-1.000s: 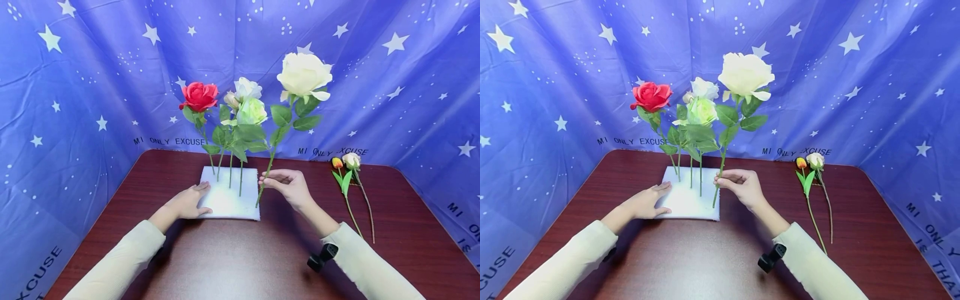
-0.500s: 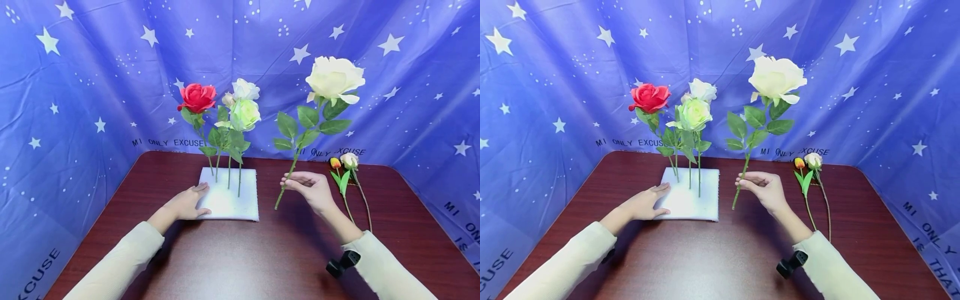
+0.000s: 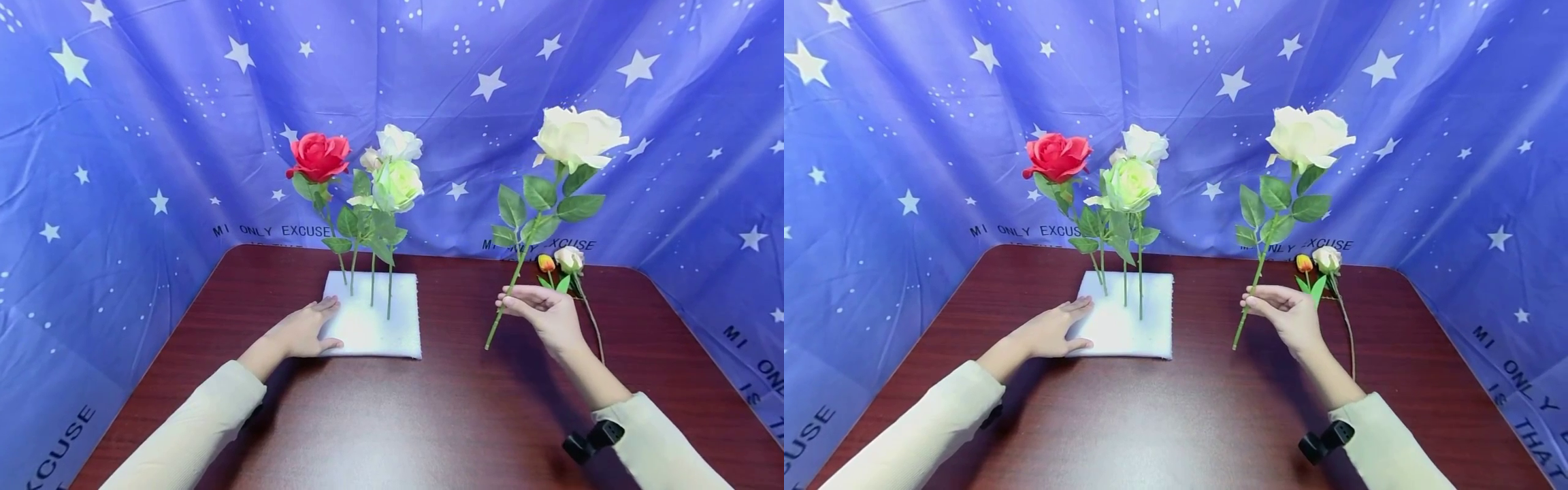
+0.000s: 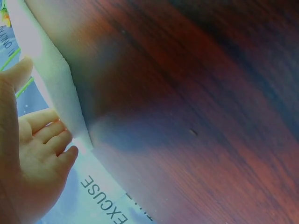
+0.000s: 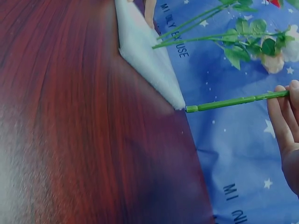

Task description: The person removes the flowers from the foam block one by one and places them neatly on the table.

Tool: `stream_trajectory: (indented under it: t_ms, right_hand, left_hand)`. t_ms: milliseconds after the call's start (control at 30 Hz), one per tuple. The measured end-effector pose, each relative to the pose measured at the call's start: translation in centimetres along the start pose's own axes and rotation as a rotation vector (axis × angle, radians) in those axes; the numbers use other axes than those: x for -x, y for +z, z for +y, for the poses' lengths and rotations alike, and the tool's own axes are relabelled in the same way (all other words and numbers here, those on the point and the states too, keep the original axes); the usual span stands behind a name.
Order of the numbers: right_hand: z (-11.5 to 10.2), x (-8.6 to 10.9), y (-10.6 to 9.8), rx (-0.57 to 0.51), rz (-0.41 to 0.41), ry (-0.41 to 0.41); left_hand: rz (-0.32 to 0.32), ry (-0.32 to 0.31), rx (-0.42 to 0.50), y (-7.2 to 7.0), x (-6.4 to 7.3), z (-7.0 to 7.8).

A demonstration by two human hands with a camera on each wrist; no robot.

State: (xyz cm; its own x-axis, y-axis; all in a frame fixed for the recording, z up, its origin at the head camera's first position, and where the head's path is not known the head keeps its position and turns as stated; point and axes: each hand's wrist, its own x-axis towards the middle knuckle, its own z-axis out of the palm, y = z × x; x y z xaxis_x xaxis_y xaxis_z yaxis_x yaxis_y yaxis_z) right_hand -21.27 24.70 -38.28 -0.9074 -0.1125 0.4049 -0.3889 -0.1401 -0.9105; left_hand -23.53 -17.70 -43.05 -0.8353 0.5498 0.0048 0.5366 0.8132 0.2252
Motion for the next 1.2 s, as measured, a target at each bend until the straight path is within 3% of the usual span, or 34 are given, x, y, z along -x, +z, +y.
stream_trajectory:
  t_ms: [400,467,567,633,700,800,900,1067,1200]
  right_hand:
    - [0.7,1.2,-2.2,0.010,0.012,0.053]
    - [1.2,1.3,-3.0,0.021,-0.009,0.057]
    - [4.0,1.3,-5.5,-0.063,-0.075,0.032]
    - [4.2,1.4,-6.0,-0.050,-0.087,0.043]
    - [4.0,1.6,-6.3,-0.061,-0.088,0.059]
    - [1.1,2.0,-4.9,0.016,-0.047,0.124]
    - [0.3,2.1,-4.8,0.001,-0.038,0.177]
    - [-0.1,2.3,-5.1,0.043,-0.032,0.259]
    - [0.2,2.6,-5.5,0.044,-0.048,0.273]
  left_hand:
    - [0.001,-0.009,0.012,-0.3,0.3,0.4]
    - [0.000,-0.010,0.008,-0.3,0.3,0.4]
    - [-0.004,-0.014,0.009,-0.4,0.3,0.5]
    - [-0.005,-0.016,0.010,-0.4,0.3,0.5]
    - [-0.005,-0.019,0.013,-0.4,0.3,0.5]
    - [-0.004,-0.019,0.011,-0.3,0.3,0.4]
    - [-0.003,-0.020,0.012,-0.3,0.4,0.4]
    - [0.001,-0.014,0.002,-0.2,0.3,0.3]
    - [0.000,-0.010,0.003,-0.2,0.2,0.3]
